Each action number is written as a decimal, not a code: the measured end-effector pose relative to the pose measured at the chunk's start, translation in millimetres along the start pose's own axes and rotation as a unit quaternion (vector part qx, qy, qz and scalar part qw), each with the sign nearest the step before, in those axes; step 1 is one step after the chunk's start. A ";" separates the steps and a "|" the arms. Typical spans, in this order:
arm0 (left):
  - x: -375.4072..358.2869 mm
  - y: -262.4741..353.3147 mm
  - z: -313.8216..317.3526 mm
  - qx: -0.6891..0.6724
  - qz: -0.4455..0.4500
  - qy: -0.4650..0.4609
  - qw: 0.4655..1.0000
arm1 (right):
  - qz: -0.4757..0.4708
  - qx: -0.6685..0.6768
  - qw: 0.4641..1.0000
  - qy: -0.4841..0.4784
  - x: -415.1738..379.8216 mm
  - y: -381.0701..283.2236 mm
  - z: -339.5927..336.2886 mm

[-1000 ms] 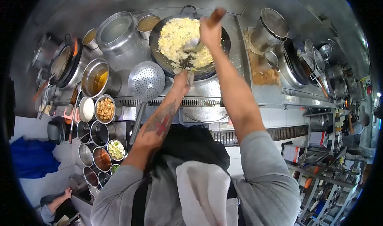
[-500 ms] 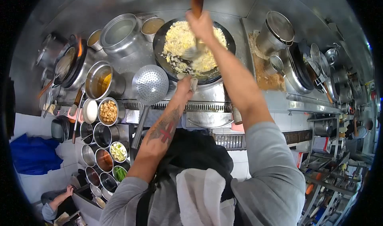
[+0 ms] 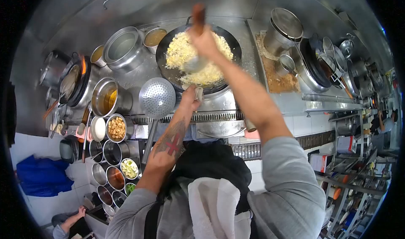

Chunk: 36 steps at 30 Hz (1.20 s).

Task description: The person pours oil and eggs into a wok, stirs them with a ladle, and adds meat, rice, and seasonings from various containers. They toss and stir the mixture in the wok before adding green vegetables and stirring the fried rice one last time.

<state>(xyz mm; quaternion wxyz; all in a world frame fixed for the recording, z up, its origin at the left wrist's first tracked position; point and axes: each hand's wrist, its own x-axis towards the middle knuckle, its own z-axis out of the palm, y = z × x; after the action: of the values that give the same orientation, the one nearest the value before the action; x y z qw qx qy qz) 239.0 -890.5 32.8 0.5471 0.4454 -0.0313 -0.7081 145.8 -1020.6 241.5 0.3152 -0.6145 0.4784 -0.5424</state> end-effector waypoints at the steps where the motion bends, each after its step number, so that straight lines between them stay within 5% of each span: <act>1: -3.3 4.9 3.0 -0.007 -0.006 0.014 1.000 | 0.030 -0.072 0.997 -0.014 9.3 -1.5 -20.3; 2: -2.0 0.6 -3.0 -0.007 -0.006 0.020 1.000 | 0.074 -0.094 0.993 0.016 12.2 -43.5 -56.5; 3: 7.9 -0.6 -3.5 0.004 -0.009 0.016 1.000 | -0.020 0.002 0.998 0.058 48.1 -17.1 -91.3; 7: 18.2 -6.7 -5.8 0.003 -0.005 -0.014 1.000 | 0.020 0.087 0.988 0.123 23.8 36.7 -73.4; 8: 17.9 -9.4 -3.3 0.001 -0.007 -0.013 1.000 | 0.063 0.291 0.955 0.005 26.5 35.0 -56.7; 11: 17.8 5.5 6.1 -0.029 -0.028 -0.017 0.999 | 0.020 0.185 0.982 -0.031 -4.8 -46.5 -54.7; 13: 27.7 -5.7 -4.3 0.024 -0.022 0.031 0.999 | 0.066 0.266 0.958 0.082 -48.4 -26.5 -34.8; 14: 14.9 -15.8 -13.4 0.029 -0.032 0.033 0.999 | 0.031 0.314 0.948 0.054 -59.9 17.0 -25.2; 17: -39.9 -14.3 -16.0 0.099 0.037 0.013 0.994 | 0.050 0.250 0.964 0.080 -107.7 -33.5 -50.2; 21: -177.0 -57.8 -10.3 0.013 -0.007 0.047 0.999 | 0.048 0.117 0.992 0.028 -95.4 -117.0 -78.2; 22: -167.7 -43.8 -17.5 0.002 -0.026 -0.044 0.999 | 0.066 0.081 0.993 0.050 -81.0 -116.7 -77.9; 26: -115.8 -3.9 34.7 -0.005 -0.020 0.064 0.998 | 0.008 0.071 0.986 0.149 -60.3 -67.9 -57.6; 28: -48.8 -40.1 -6.0 0.202 0.010 -0.012 0.979 | -0.058 0.131 0.973 0.181 -97.4 -9.8 -44.6; 29: -33.0 -62.0 -28.6 0.127 0.039 -0.022 0.991 | -0.087 0.188 0.963 0.174 -126.6 10.5 -42.4; 32: -103.9 -107.5 -59.6 0.008 0.100 0.016 0.995 | -0.144 0.053 0.976 0.155 -191.6 -14.6 -68.4; 36: -168.9 -50.1 -14.4 -0.037 0.034 0.030 0.998 | -0.010 0.118 0.991 0.067 -156.2 -98.0 -84.2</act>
<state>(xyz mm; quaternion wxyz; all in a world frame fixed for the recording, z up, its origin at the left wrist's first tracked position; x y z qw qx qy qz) 212.0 -728.5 98.3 0.5876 0.4450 -0.0038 -0.6758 95.6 -830.6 291.2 0.3477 -0.5398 0.4248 -0.6382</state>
